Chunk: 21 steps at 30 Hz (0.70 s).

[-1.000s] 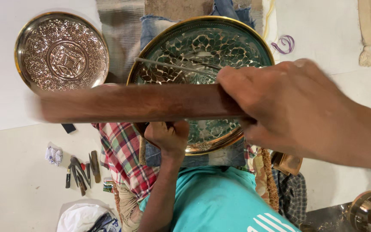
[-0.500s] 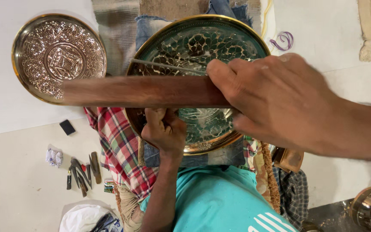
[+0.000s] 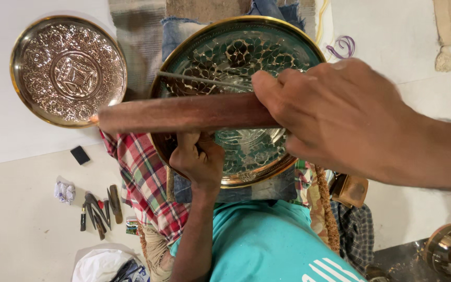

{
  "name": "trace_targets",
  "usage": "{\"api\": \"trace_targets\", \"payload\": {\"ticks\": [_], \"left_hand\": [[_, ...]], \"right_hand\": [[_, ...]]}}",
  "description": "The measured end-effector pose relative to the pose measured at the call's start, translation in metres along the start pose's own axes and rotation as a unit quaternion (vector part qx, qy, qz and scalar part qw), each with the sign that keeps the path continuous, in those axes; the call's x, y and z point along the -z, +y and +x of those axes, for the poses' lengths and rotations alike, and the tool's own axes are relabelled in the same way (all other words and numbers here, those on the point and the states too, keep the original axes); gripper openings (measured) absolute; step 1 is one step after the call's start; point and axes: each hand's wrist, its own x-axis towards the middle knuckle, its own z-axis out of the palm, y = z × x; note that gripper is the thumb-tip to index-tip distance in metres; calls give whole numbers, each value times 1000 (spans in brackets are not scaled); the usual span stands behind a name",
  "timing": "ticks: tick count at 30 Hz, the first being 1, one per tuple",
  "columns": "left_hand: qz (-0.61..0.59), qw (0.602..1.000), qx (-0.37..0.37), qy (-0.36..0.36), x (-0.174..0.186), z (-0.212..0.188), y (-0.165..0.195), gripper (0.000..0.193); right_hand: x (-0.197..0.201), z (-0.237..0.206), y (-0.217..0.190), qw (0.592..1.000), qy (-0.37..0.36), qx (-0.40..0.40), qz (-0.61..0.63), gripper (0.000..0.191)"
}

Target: The person sits on the floor and uses a chisel and wooden mallet to engrave a decorative pattern into a brass plate. The person holds the chisel with the left hand and strikes it repeatedly with the mallet in the right hand, working on the central design of the plate.

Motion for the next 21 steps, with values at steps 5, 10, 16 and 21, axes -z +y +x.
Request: {"api": "trace_targets", "payload": {"ticks": [5, 10, 16, 21], "left_hand": [[-1, 1000, 7, 1, -1, -1, -5, 36], [33, 999, 30, -14, -1, -8, -12, 28], [50, 997, 53, -35, 0, -5, -11, 25], [-6, 999, -1, -36, 3, 2, -2, 34]], "right_hand": [[-7, -2, 1, 997, -34, -47, 53, 58], [0, -1, -3, 995, -35, -58, 76, 60], [8, 4, -7, 990, -75, -81, 85, 55], [-12, 0, 2, 969, -171, -132, 117, 41]]}}
